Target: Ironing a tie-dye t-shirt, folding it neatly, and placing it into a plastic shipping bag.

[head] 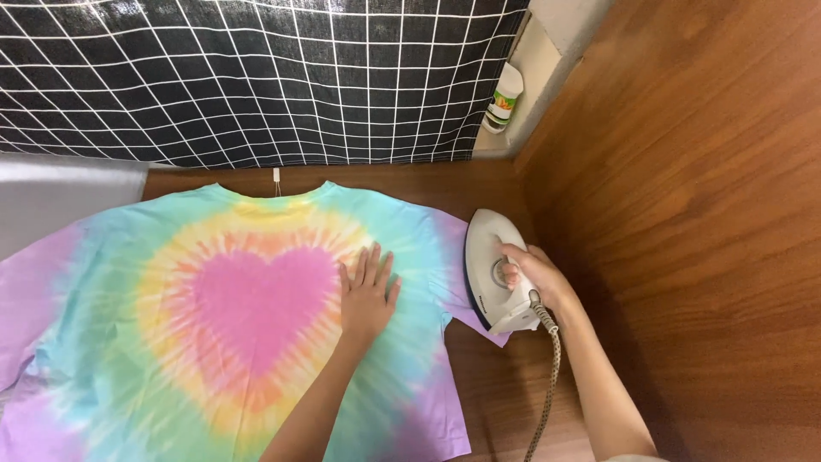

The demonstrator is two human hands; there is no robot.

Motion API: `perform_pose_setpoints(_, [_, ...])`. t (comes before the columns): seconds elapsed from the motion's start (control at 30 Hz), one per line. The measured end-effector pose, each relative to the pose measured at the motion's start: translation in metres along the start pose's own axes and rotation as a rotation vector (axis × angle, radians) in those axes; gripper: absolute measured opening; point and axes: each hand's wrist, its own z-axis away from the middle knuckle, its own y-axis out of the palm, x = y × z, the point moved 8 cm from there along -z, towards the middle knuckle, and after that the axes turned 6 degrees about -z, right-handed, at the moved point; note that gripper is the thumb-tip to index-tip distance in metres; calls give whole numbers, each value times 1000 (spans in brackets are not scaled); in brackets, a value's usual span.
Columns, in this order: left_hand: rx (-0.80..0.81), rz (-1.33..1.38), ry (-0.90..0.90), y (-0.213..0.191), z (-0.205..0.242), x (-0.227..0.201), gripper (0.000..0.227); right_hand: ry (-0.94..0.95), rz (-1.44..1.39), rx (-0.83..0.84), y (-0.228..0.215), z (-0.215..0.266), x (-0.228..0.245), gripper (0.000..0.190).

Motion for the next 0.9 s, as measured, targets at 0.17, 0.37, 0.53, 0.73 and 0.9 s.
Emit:
perform_pose_setpoints(0.17, [-50,-7,2,-5,1,0,48,16,5,-6,-12,2,5,25])
perform_pose_setpoints(0.37, [-88,30,-27,-2,-4,-6,45,33,7,12,-23,-8,-3,28])
perform_pose_setpoints(0.53, [-235,132,1,24,-44,-27,30,7,76,79,18,15,14,29])
perform_pose_setpoints(0.73, [-135,196,117,36,-62,-53,39,23,54,191,47,-9,5,26])
perform_pose_setpoints(0.9, [68,210,98,32,-62,-52,45,10,74,160,43,-31,1,23])
